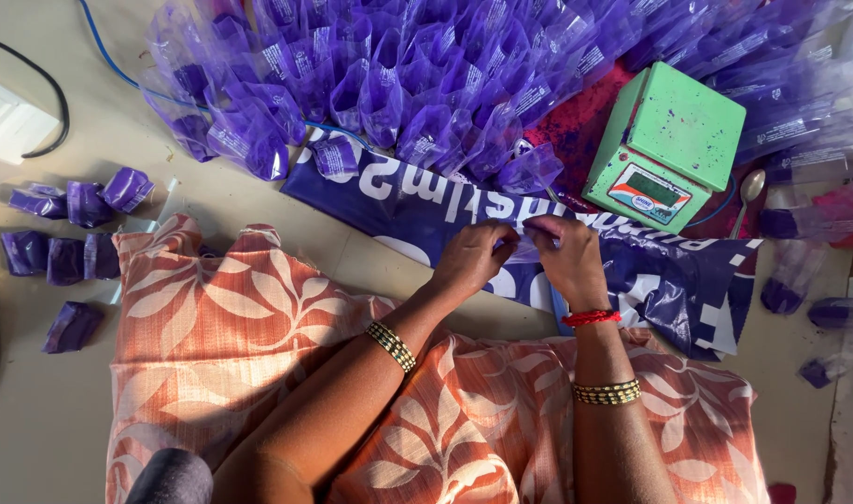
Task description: The person sits on a cushion on the floor and seals small clear plastic pouches of colored powder one at a time by pressing the open ends together with both hands, then places each finished pouch onto a large pile of similar purple pouches beside a small green weighing scale.
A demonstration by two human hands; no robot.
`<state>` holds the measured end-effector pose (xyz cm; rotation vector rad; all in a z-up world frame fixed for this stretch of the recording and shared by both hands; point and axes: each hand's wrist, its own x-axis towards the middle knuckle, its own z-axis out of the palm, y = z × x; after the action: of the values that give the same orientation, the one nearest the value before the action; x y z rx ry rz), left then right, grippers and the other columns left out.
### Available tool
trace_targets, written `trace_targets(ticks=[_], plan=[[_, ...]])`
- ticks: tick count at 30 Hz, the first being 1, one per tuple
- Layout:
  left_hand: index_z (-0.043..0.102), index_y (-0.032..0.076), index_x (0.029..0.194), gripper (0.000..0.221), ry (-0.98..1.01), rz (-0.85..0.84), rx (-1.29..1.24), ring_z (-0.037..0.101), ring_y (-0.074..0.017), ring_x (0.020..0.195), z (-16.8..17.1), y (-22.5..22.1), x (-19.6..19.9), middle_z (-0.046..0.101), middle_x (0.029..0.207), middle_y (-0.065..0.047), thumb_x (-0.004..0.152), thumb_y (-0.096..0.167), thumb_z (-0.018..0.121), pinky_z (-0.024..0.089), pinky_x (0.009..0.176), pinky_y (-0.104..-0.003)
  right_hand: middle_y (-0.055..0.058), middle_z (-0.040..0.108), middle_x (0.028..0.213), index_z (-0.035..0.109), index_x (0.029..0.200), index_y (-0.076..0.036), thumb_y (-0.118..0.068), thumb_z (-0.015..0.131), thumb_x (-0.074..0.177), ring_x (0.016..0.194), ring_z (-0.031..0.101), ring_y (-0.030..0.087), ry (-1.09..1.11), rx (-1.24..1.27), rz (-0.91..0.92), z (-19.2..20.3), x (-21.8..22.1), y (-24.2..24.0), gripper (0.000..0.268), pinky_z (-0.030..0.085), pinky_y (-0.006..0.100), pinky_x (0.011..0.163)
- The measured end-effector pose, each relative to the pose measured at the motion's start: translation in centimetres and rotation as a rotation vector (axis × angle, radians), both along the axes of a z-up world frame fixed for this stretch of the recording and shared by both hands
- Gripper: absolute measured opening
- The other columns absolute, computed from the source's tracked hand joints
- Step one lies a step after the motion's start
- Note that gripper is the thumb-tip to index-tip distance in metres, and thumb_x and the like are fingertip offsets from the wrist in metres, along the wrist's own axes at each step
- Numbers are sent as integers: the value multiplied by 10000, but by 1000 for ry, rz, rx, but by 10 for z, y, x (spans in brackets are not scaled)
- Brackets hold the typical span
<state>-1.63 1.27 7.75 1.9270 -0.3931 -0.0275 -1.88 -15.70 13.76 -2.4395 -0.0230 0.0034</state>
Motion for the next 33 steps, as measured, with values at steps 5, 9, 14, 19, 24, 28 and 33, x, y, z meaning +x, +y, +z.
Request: trace_targets(ticks=[5,9,14,19,24,28,33], plan=[[734,70,1004,137,5,-1,-28,727,-315,860,-2,-1,3,734,1002,-122,911,170,745,561,740,-421,128,788,983,790,1043,-50,-62,726,883,843,771,235,-19,-57,34,16,-1,7,172,587,338,767],[724,59,986,143,-24,11,-36,728,-301,837,3,-1,3,706,996,-122,894,162,762,560,725,-413,140,781,968,788,1029,-43,-75,759,873,824,764,259,-56,-104,44,19,-1,7,161,586,353,755],[702,44,981,141,-28,-3,-113,729,-268,768,0,-2,8,684,1089,-132,876,127,749,563,698,-395,136,779,960,771,1035,-33,-75,752,888,804,765,259,-28,-95,52,19,0,9,154,581,363,729],[685,30,1013,169,13,-21,-158,733,-247,763,-4,-4,11,708,941,-141,901,135,758,562,687,-382,148,774,963,761,1061,-33,-63,714,905,798,764,267,-21,-111,85,16,0,5,165,580,366,722],[682,30,1013,148,47,-22,-176,739,-243,772,2,-2,11,725,923,-142,927,131,748,563,683,-373,172,759,935,754,1078,-34,-130,684,978,800,756,296,0,-169,134,19,-1,3,155,569,380,729],[680,31,1017,150,42,-13,-207,748,-248,789,-7,-4,14,735,928,-142,906,106,748,570,683,-369,169,758,925,740,1078,-26,-153,759,918,768,754,300,48,-107,190,22,-1,4,205,558,391,685],[681,62,1049,137,4,-30,-207,710,-252,897,-24,-7,18,741,963,-107,918,44,718,563,793,-367,128,773,975,739,1072,-27,-62,784,850,839,774,226,-40,-59,146,1,1,-1,229,585,339,710]])
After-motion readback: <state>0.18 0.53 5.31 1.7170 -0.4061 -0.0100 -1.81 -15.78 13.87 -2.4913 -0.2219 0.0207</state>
